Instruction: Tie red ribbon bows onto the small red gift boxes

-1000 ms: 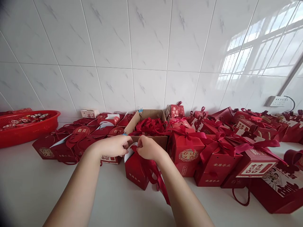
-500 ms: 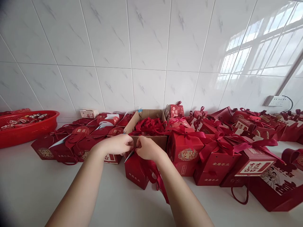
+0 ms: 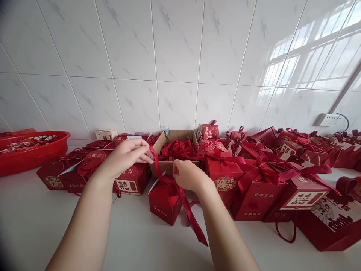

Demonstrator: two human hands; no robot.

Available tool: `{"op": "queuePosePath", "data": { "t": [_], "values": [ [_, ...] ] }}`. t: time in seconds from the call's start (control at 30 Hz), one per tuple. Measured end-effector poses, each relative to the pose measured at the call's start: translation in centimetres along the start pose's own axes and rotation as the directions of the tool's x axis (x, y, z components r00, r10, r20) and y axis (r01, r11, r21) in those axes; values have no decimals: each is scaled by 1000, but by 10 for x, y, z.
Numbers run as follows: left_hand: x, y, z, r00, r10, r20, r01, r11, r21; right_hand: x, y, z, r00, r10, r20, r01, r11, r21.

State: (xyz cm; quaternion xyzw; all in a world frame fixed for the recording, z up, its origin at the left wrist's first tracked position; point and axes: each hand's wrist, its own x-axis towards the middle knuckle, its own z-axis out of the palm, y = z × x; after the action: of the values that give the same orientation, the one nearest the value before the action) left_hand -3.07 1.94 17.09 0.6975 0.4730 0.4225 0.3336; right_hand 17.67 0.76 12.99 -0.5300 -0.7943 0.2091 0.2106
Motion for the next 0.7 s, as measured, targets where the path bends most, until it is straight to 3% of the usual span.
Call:
{"op": "queuePosePath", "data": {
  "t": [0.13,0.23,0.37,0.53,0.7],
  "values": [
    [-4,11,-2,977,94,-194,-160,919,-361,-10,2,-8,992,91,86,-78,987,-138],
    [-6,15,-6,954,130,-271,-258,817,-516,-12,0,-8,974,174,144,-139,965,-225],
    [-10,20,-11,940,123,-319,-300,747,-594,-6,-1,-3,957,206,205,-153,957,-247],
    [-15,26,-15,936,130,-328,-329,655,-680,6,5,3,958,106,266,-53,978,-201],
    [-23,34,-17,927,127,-353,-351,625,-697,14,13,10,956,58,287,-13,987,-158]
  ]
}}
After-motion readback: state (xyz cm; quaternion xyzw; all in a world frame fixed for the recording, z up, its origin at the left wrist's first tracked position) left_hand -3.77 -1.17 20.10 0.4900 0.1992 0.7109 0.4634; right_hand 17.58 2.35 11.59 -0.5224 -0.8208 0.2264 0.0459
